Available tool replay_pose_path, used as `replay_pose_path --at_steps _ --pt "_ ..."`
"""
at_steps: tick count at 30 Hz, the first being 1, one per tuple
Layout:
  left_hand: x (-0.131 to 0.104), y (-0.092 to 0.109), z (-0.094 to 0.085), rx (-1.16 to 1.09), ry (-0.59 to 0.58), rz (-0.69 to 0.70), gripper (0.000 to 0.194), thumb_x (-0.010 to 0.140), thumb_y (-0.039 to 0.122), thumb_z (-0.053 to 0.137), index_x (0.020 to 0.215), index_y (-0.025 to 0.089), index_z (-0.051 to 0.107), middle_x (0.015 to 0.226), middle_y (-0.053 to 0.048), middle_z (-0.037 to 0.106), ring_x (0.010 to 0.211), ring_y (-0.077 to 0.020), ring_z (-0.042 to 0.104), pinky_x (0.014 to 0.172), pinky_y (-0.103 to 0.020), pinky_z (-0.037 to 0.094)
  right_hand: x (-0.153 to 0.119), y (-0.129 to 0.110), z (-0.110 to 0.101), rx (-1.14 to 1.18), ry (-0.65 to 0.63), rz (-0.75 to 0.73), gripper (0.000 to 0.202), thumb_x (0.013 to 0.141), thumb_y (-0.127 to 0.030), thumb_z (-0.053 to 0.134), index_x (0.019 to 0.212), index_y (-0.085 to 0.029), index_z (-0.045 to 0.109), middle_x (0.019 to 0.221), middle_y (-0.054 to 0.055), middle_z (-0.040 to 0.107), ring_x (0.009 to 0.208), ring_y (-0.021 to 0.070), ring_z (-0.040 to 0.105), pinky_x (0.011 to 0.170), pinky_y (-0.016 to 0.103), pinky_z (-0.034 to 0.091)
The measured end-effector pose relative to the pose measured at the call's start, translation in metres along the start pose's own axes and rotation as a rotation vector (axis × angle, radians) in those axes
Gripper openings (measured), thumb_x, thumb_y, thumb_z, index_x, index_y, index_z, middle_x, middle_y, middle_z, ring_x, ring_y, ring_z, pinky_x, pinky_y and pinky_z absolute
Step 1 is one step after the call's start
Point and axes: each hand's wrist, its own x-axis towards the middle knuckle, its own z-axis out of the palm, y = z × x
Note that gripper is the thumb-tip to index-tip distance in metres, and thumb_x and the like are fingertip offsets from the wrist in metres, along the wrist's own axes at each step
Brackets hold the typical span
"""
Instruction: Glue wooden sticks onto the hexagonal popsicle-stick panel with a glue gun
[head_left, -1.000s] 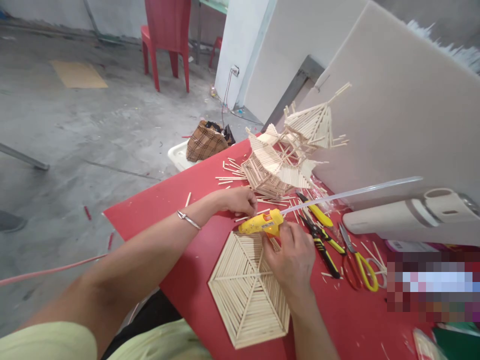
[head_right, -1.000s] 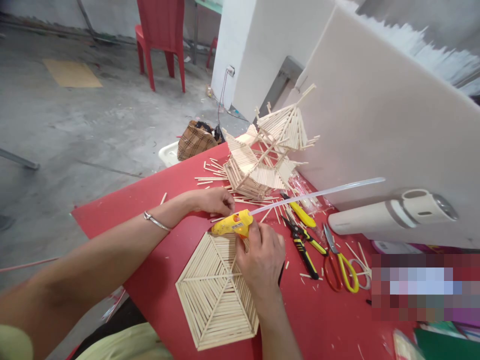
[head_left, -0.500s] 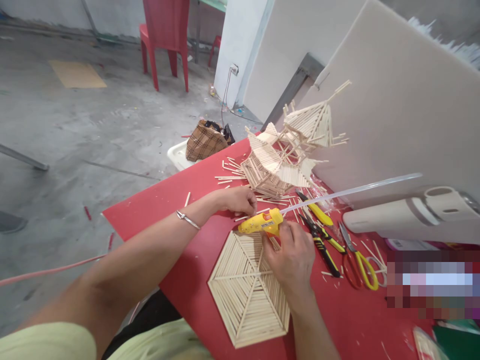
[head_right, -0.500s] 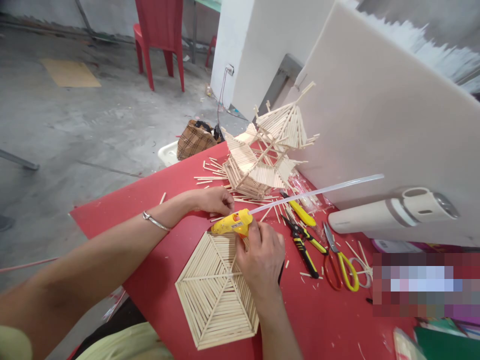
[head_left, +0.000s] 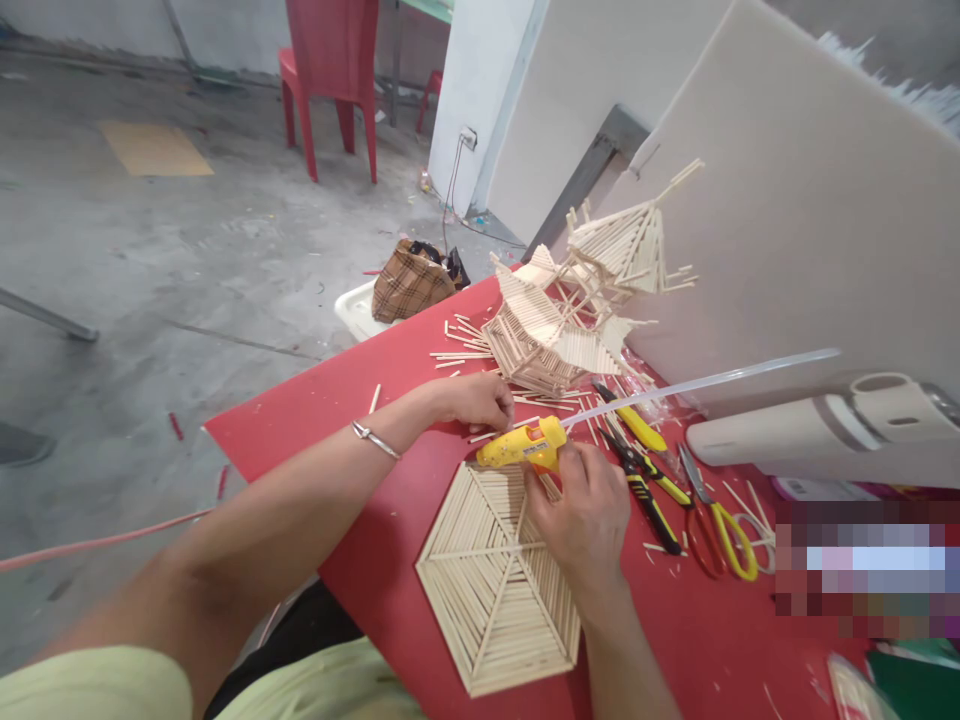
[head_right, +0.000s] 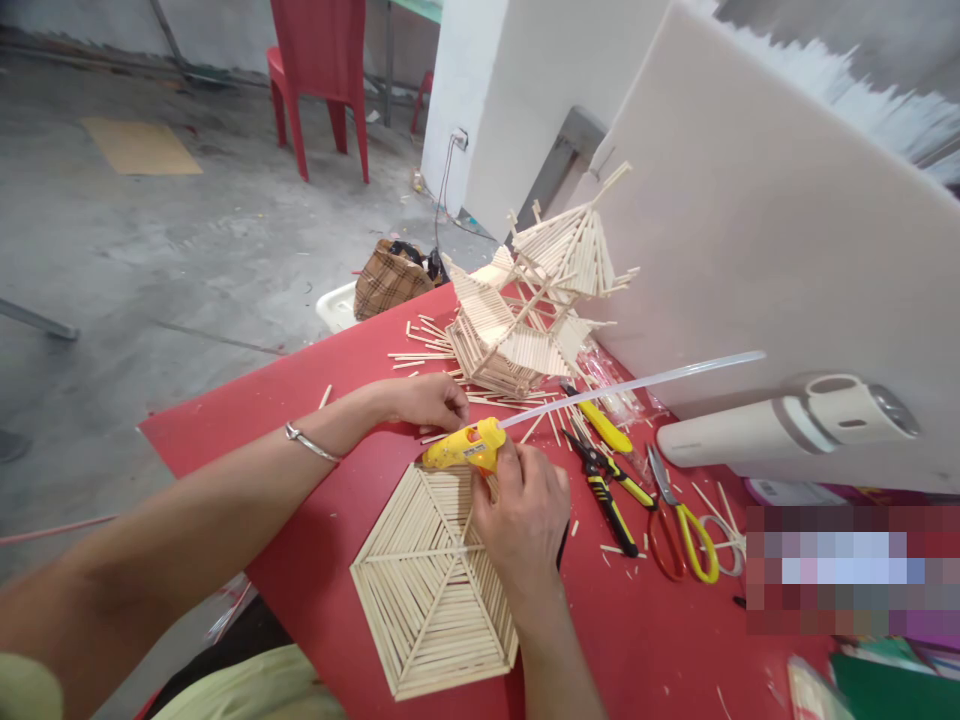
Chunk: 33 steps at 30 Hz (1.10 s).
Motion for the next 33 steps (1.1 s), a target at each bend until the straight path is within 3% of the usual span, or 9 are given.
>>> replay_pose_path --at_steps 23,29,33 --pt "-0.0026 0.0022 -0.0009 0.015 -0.010 0.003 0.010 0.072 0.013 0.059 0.063 0.016 0.061 0.040 0.004 0.047 0.040 -0.0114 0.048 0.044 -0.022 0.036 -0.0014 0.0016 0.0020 -0.007 0.005 -0.011 0.033 0.093 -0.038 0.061 0.113 -0.013 0.058 0.095 0.011 0.065 0.086 0.0231 0.058 0.073 0.035 0.040" --pt "0.0004 -0.0022 -0.0018 0.022 -0.013 0.018 0.008 0.070 0.014 0.060 0.063 0.016 0.061 0.047 0.003 0.055 0.041 -0.0104 0.048 0.044 -0.022 0.037 -0.0010 0.0015 0.0021 -0.007 -0.010 -0.004 0.032 0.093 -0.038 0.061 0.113 -0.013 0.058 0.094 0.010 0.064 0.086 0.0230 0.058 0.073 0.035 0.040" --pt "-0.0006 -0.0004 -0.0014 0.020 -0.018 0.016 0.009 0.070 0.013 0.059 0.062 0.016 0.061 0.044 0.003 0.052 0.041 -0.0109 0.048 0.044 -0.023 0.036 -0.0015 0.0023 0.0018 -0.005 -0.004 -0.004 0.033 0.092 -0.038 0.062 0.114 -0.013 0.058 0.095 0.010 0.065 0.086 0.0232 0.059 0.073 0.036 0.041"
